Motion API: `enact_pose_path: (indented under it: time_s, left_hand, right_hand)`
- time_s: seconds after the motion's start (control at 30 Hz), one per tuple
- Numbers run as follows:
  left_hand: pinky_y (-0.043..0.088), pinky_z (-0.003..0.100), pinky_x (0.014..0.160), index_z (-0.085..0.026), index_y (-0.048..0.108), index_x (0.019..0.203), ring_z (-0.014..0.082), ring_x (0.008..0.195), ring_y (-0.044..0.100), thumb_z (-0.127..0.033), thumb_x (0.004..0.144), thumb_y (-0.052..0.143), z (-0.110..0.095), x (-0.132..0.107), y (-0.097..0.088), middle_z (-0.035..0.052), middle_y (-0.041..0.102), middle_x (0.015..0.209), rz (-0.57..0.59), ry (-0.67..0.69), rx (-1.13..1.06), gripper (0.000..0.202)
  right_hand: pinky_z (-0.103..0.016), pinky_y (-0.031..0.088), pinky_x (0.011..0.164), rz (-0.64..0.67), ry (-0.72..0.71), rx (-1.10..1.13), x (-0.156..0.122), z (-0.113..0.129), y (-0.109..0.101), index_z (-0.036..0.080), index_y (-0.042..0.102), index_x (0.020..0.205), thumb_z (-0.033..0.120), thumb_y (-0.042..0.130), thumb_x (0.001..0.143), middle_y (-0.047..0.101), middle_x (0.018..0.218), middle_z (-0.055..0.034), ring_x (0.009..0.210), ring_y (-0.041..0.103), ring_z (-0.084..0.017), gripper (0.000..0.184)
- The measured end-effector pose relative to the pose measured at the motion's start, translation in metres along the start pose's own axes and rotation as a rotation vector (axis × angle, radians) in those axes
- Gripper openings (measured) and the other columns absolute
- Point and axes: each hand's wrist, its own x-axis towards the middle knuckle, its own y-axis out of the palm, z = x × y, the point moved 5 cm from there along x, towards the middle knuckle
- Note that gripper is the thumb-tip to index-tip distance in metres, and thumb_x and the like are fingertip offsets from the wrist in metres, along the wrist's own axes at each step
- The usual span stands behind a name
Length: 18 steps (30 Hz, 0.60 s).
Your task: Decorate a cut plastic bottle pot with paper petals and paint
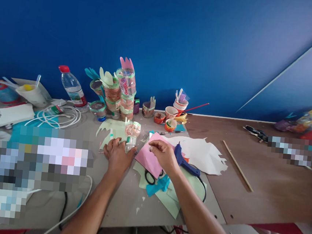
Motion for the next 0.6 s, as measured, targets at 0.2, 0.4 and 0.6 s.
enact_pose_path:
  time_s: [0.2, 0.4, 0.6]
  left_hand:
    - [0.021, 0.061, 0.104, -0.015, 0.065, 0.099, 0.0389, 0.123, 0.040, -0.050, 0.078, 0.057, 0.001, -0.002, -0.011, 0.0212, 0.055, 0.124, -0.165, 0.040, -0.066, 0.042]
    - [0.044, 0.040, 0.091, -0.017, 0.061, 0.096, 0.0225, 0.098, 0.057, -0.032, 0.085, 0.053, -0.016, -0.013, -0.039, 0.0118, 0.060, 0.100, -0.317, 0.294, -0.593, 0.021]
    - [0.047, 0.026, 0.060, -0.018, 0.058, 0.097, 0.0107, 0.059, 0.054, -0.038, 0.081, 0.055, -0.033, -0.018, -0.016, 0.0005, 0.061, 0.077, 0.271, -0.012, -1.141, 0.025]
  right_hand:
    - [-0.030, 0.048, 0.068, -0.046, -0.053, -0.020, -0.001, -0.002, 0.000, 0.017, 0.065, 0.080, 0.025, 0.058, 0.069, 0.068, 0.074, -0.0039, 0.069, 0.061, -0.017, 0.015]
    - [-0.030, 0.049, 0.070, -0.067, -0.100, -0.023, -0.009, 0.010, 0.000, 0.018, 0.065, 0.078, 0.025, 0.057, 0.072, 0.069, 0.076, -0.0038, 0.070, 0.062, -0.017, 0.013]
    - [-0.029, 0.050, 0.074, -0.043, -0.273, -0.077, -0.020, 0.022, 0.006, 0.019, 0.066, 0.081, 0.022, 0.056, 0.079, 0.070, 0.079, -0.0035, 0.076, 0.064, -0.017, 0.011]
